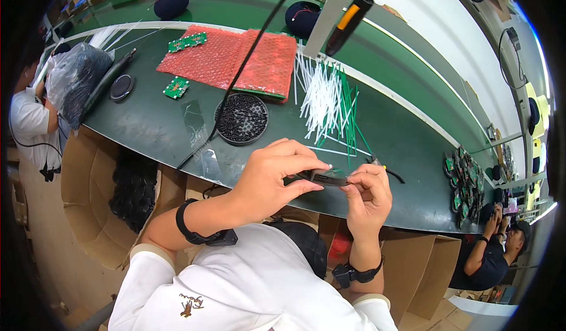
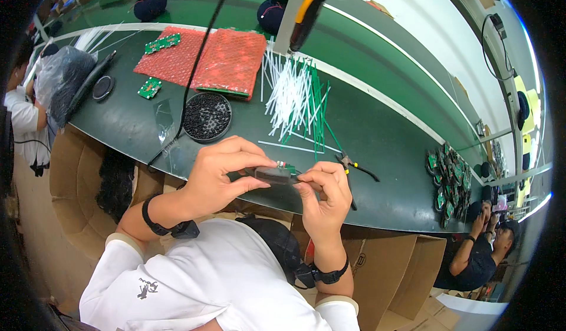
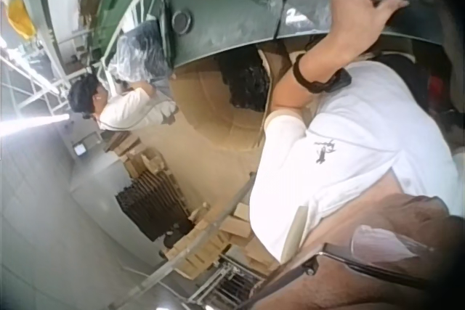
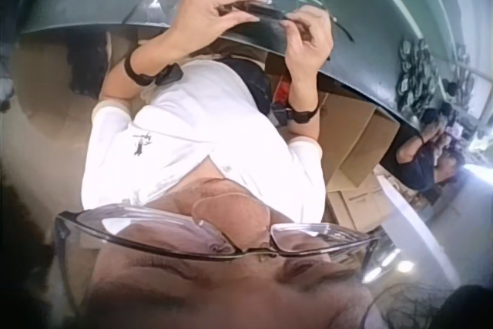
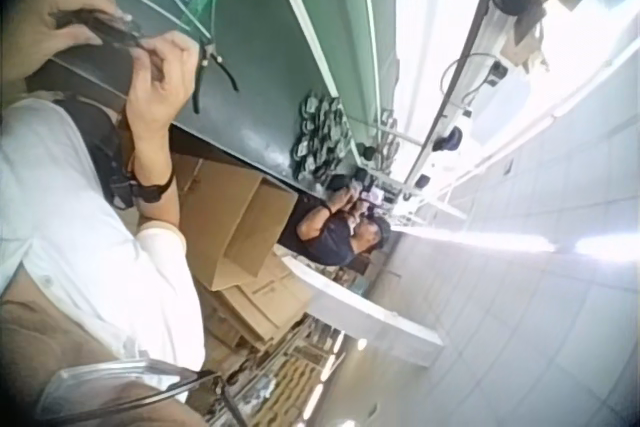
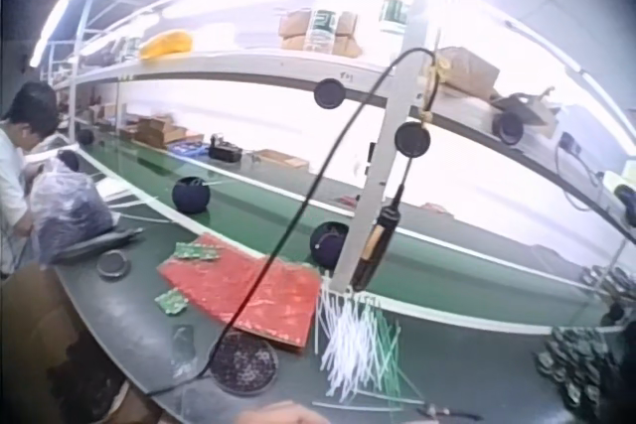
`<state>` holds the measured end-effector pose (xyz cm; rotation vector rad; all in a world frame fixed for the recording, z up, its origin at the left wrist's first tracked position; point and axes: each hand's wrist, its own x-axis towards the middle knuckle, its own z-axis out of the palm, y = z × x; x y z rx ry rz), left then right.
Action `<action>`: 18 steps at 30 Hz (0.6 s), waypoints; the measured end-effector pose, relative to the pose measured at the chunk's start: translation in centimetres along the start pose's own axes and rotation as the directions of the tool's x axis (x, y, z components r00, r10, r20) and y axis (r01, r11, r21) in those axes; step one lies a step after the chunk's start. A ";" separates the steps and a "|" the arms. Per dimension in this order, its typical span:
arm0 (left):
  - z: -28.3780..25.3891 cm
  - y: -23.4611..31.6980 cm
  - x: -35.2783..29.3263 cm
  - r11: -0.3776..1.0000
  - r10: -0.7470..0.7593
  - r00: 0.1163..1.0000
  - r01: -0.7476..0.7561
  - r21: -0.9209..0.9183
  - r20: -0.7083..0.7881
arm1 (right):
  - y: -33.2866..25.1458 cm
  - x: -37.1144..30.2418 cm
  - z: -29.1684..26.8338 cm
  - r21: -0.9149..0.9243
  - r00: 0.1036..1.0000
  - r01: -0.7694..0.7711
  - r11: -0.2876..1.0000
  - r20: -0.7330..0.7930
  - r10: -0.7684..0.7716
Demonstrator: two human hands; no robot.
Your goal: Assembling electronic components and circuit boards into plastic housings on a production line.
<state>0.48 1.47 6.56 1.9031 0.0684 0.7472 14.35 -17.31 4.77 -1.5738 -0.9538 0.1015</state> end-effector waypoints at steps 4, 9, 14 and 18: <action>0.4 0.1 0.5 1.000 0.021 1.000 -0.021 0.019 0.005 | 0.2 0.4 -0.3 0.018 1.000 0.023 1.000 -0.001 -0.023; 0.7 0.2 1.1 0.994 0.059 0.998 -0.061 0.091 0.024 | -0.5 0.8 -1.0 0.002 0.998 0.048 0.999 -0.035 -0.048; 1.8 0.3 1.5 0.990 0.073 0.993 -0.082 0.112 0.089 | -1.1 -0.1 -2.1 0.309 0.918 -0.396 0.865 0.172 0.358; 3.3 -0.2 0.7 0.933 0.104 0.995 -0.102 0.345 0.013 | 1.9 0.0 -6.8 0.360 0.924 -0.383 0.851 0.149 0.352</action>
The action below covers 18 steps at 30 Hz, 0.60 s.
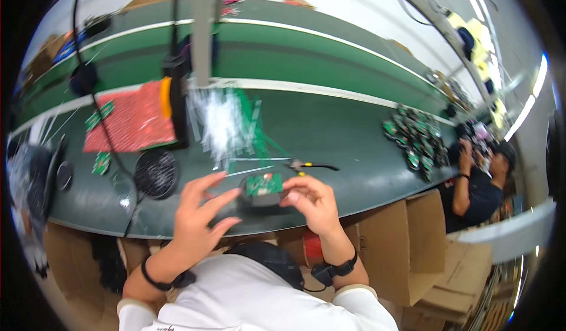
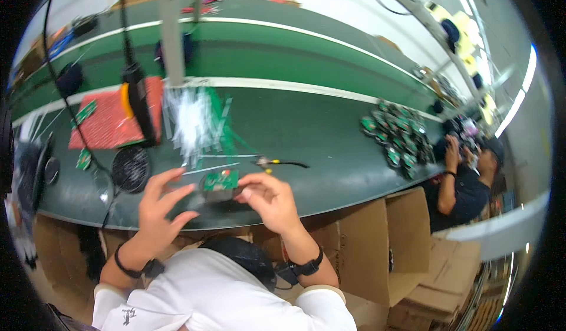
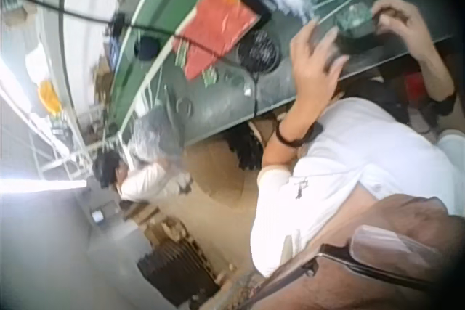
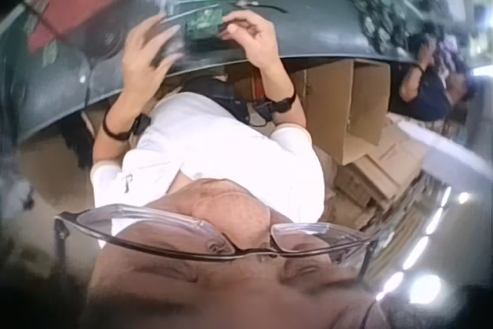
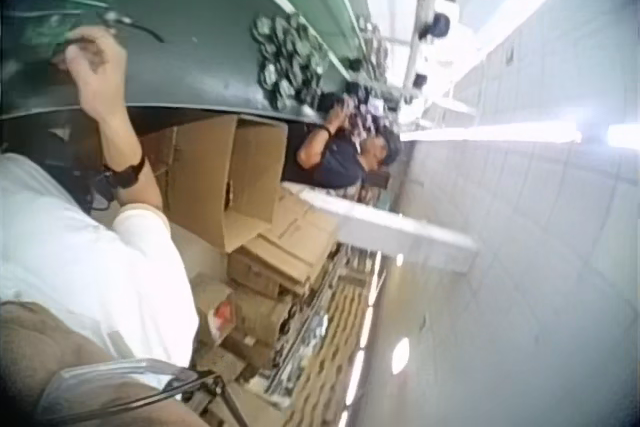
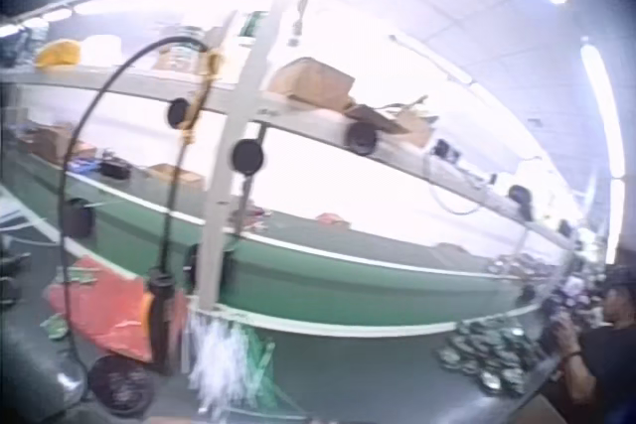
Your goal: Assembling electronic components and circuit boards into plastic housings on a production line.
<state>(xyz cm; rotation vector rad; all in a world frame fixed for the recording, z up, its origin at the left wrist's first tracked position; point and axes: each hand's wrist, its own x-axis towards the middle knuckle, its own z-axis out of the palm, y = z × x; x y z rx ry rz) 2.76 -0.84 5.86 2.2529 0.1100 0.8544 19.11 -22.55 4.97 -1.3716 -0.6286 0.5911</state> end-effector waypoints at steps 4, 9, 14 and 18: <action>-0.9 -2.2 -2.5 0.998 -0.012 0.988 0.022 -0.063 0.156 | 1.1 2.4 -12.1 -0.205 0.852 0.167 0.964 -0.461 -0.246; -1.3 -5.5 -6.3 0.974 -0.223 0.959 0.225 0.013 0.176 | 0.5 5.8 -34.2 -0.414 0.413 0.135 0.900 -0.803 -0.431; -0.3 -6.1 -6.2 0.988 -0.146 0.984 0.138 0.073 0.106 | -0.6 4.7 -50.6 -0.421 0.026 0.029 0.906 -0.906 -0.422; -0.1 -5.1 -5.1 0.986 -0.149 0.984 0.141 0.092 0.094 | -0.5 3.0 -58.1 -0.293 0.015 -0.044 0.955 -0.956 -0.293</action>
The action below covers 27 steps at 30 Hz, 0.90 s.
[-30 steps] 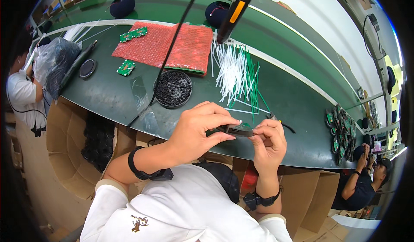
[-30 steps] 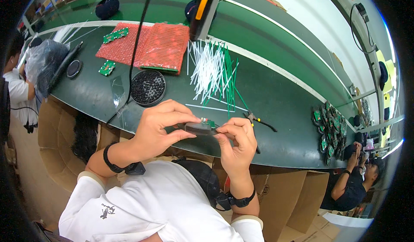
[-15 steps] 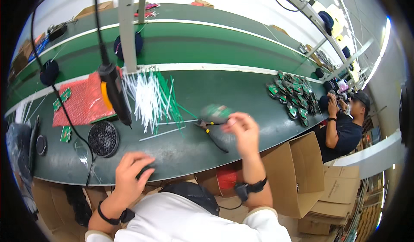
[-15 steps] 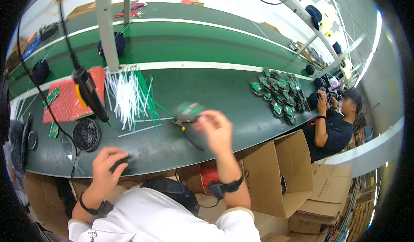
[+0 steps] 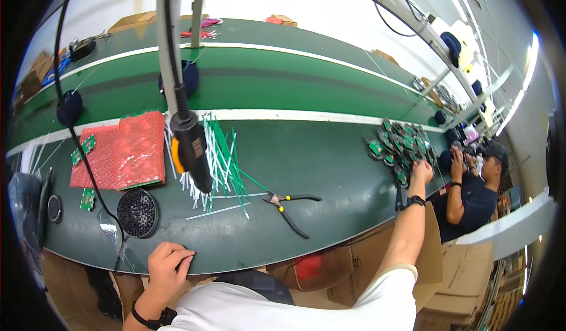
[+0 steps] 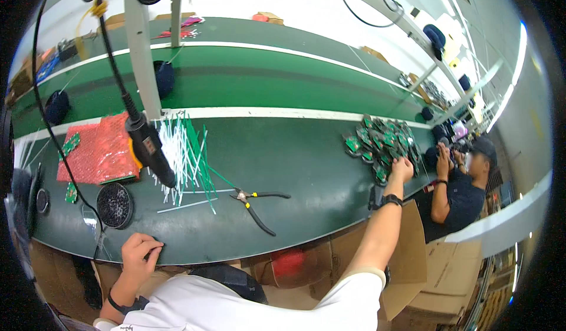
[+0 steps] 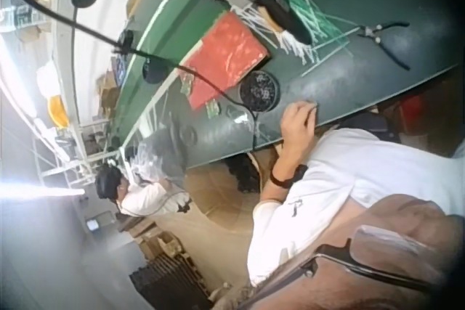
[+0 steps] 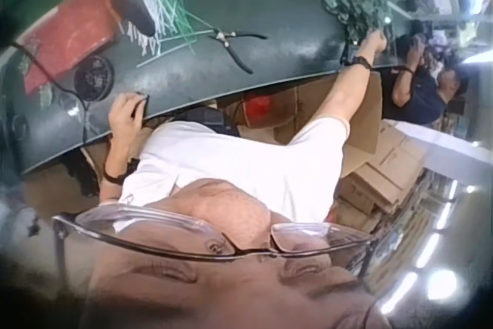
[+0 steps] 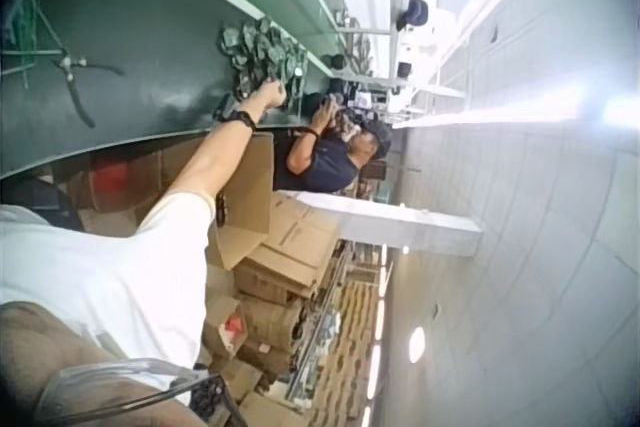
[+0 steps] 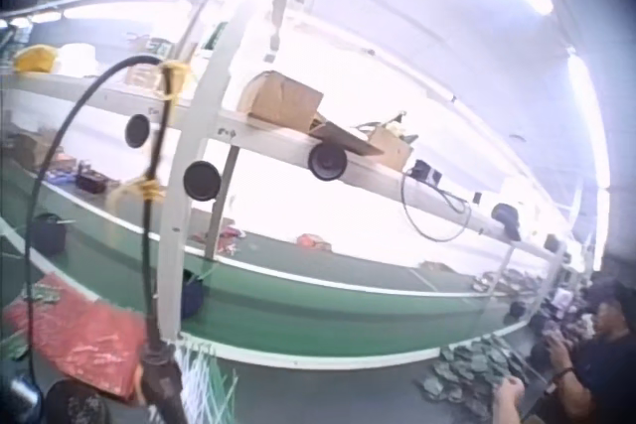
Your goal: Assembling electronic components and circuit boards into plastic housings on a production line.
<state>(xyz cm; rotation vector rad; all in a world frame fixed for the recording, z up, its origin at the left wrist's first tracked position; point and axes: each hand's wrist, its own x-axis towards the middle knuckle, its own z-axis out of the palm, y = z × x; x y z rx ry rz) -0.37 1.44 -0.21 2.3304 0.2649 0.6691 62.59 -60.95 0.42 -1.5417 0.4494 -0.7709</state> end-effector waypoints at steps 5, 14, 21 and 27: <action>-0.4 0.3 0.1 0.992 0.066 0.997 -0.069 0.106 0.030 | 1.4 4.7 -1.5 0.163 0.931 -0.211 0.964 0.332 0.148; -0.5 0.2 -0.2 0.984 0.086 0.996 -0.087 0.158 0.016 | 0.4 6.4 -2.9 -0.043 0.843 -0.235 0.971 0.488 0.226; -0.2 -0.3 -0.4 0.986 0.096 0.995 -0.100 0.135 0.036 | -7.5 -5.9 6.5 -0.024 0.824 0.206 0.978 0.543 -0.160; -0.3 -0.5 -0.5 0.988 0.099 0.994 -0.104 0.117 0.046 | -17.7 -38.1 19.4 0.246 -0.052 0.490 0.836 0.966 -0.254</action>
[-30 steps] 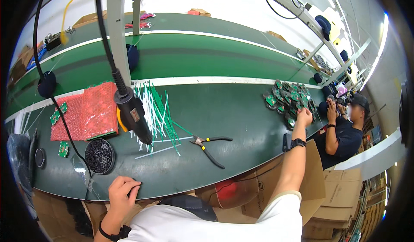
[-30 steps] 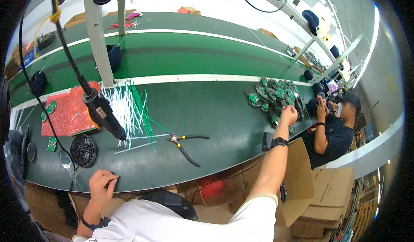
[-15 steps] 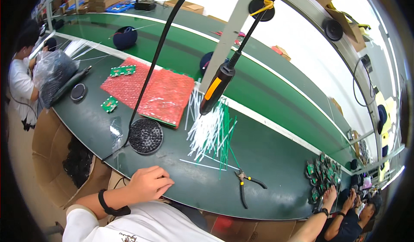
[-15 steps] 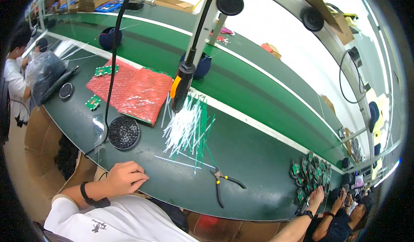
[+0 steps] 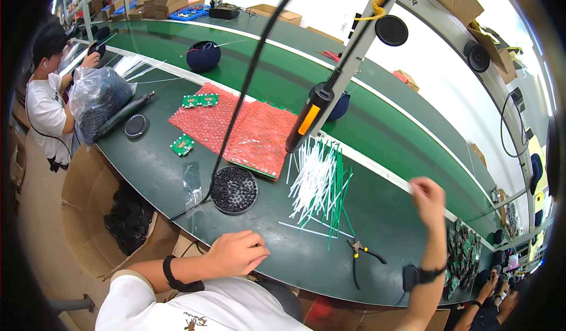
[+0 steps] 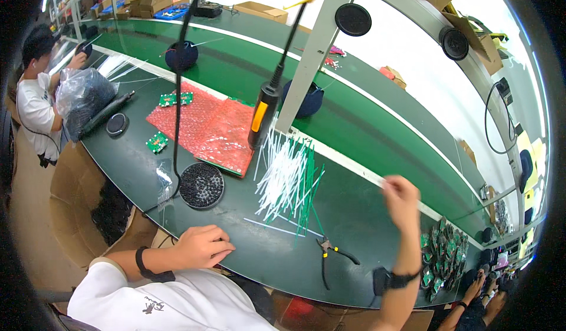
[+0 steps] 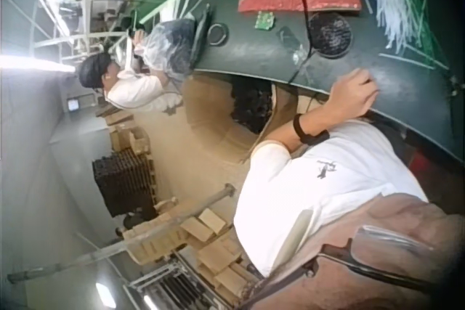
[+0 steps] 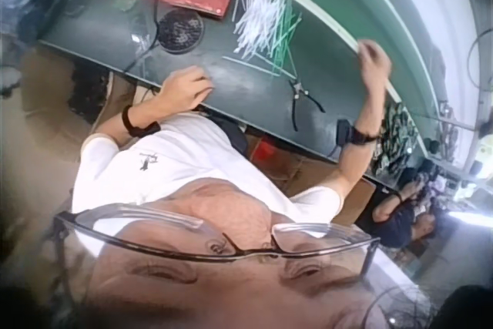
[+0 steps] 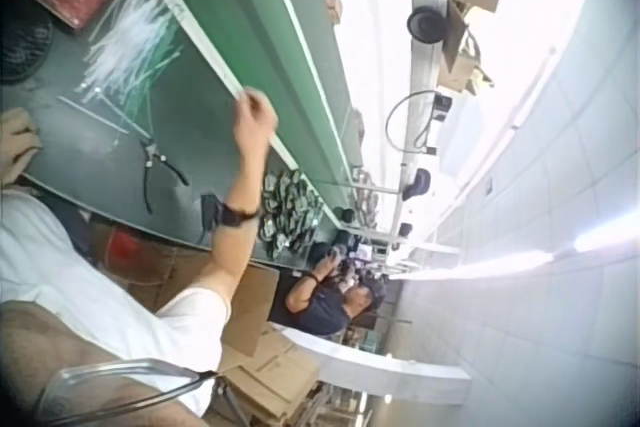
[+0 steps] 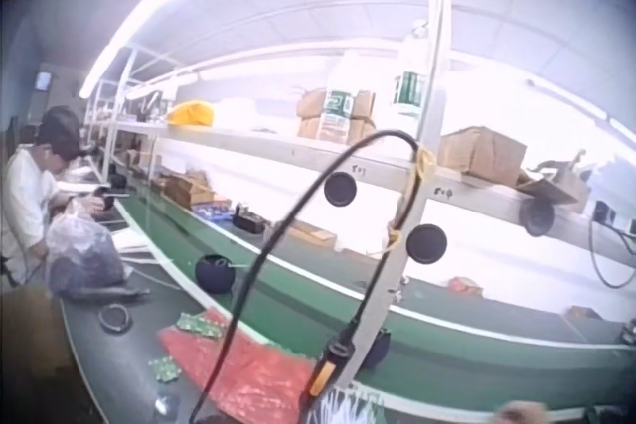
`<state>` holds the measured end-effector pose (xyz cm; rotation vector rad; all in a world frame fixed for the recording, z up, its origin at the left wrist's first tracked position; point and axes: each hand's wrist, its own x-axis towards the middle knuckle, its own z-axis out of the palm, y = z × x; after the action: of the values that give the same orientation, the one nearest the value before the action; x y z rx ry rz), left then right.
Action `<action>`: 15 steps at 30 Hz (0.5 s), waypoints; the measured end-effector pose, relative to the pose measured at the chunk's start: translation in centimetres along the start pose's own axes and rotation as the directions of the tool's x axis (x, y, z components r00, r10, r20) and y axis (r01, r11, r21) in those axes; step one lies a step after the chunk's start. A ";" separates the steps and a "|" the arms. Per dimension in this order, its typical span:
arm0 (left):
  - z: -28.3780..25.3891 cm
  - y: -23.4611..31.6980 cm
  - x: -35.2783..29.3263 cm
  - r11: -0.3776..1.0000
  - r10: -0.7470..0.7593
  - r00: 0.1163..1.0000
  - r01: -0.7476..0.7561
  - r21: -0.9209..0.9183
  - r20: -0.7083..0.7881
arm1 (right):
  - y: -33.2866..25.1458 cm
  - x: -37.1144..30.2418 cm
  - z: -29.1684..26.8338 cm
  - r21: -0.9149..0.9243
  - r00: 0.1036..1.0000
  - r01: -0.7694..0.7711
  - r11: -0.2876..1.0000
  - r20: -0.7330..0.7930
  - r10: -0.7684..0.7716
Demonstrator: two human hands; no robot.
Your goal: Assembling electronic components and circuit boards into plastic housings on a production line.
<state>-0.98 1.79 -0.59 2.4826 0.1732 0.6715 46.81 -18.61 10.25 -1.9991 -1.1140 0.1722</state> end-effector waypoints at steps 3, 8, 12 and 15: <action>0.0 -0.2 -0.3 1.000 0.005 1.000 -0.005 -0.012 -0.016 | -5.8 7.4 11.1 0.050 0.973 0.084 0.995 0.211 -0.092; -0.1 -0.9 -1.0 0.999 0.016 0.999 -0.018 -0.041 -0.037 | -6.3 19.4 20.9 -0.328 0.955 0.292 0.898 0.151 -0.255; -0.2 -1.6 -1.3 0.993 0.063 0.997 -0.067 -0.093 -0.046 | -5.1 21.7 22.8 -0.566 0.925 0.350 0.746 0.084 -0.370; -0.3 -1.9 -1.3 0.991 0.076 0.995 -0.082 -0.107 -0.062 | -5.1 19.9 21.7 -0.630 0.938 0.265 0.730 -0.006 -0.346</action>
<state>-2.21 3.14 -1.95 2.3766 0.0582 0.7662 45.16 10.75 4.78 -2.2969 -1.5394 -0.5676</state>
